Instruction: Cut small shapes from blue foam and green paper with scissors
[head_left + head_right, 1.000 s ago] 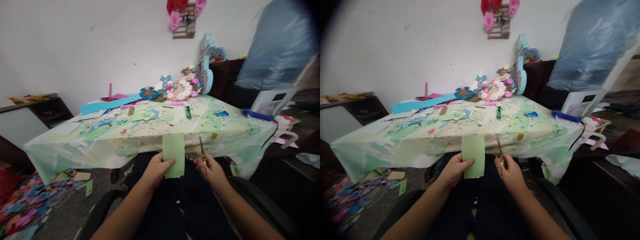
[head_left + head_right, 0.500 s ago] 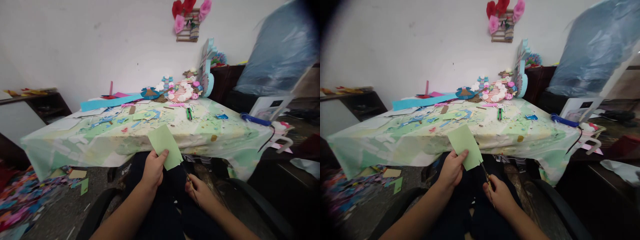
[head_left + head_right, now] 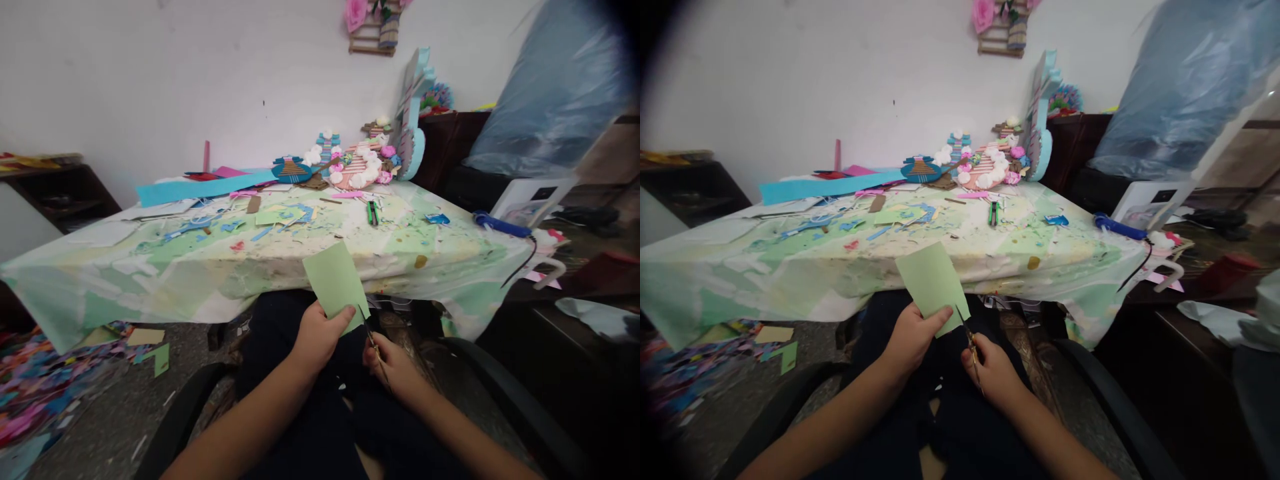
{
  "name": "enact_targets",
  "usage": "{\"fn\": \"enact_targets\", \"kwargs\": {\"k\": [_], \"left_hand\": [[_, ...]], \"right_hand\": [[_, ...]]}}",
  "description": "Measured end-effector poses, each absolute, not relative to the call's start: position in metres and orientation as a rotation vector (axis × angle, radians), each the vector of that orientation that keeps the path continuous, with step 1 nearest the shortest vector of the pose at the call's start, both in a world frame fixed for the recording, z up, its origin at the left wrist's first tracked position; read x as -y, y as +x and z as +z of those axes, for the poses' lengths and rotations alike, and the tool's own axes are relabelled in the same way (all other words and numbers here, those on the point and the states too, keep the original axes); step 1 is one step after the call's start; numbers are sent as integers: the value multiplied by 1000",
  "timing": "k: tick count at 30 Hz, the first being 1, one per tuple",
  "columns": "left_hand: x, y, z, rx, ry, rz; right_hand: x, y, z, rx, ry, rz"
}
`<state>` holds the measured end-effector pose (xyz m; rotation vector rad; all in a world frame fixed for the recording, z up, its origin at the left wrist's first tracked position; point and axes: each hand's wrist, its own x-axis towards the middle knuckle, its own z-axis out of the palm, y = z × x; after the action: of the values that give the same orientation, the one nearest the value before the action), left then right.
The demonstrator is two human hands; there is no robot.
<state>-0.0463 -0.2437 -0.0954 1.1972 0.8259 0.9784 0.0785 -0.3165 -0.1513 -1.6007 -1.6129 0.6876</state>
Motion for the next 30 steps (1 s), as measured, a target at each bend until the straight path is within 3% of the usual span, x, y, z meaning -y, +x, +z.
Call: {"fn": "enact_targets", "kwargs": {"k": [6,30], "left_hand": [[244,-45,-89,-843,1257,799],[241,-43,-104,-901,1215,903]], "right_hand": [[318,78,-152,1592,-1594,704],[321,76,-142,1757,-1559,821]]}}
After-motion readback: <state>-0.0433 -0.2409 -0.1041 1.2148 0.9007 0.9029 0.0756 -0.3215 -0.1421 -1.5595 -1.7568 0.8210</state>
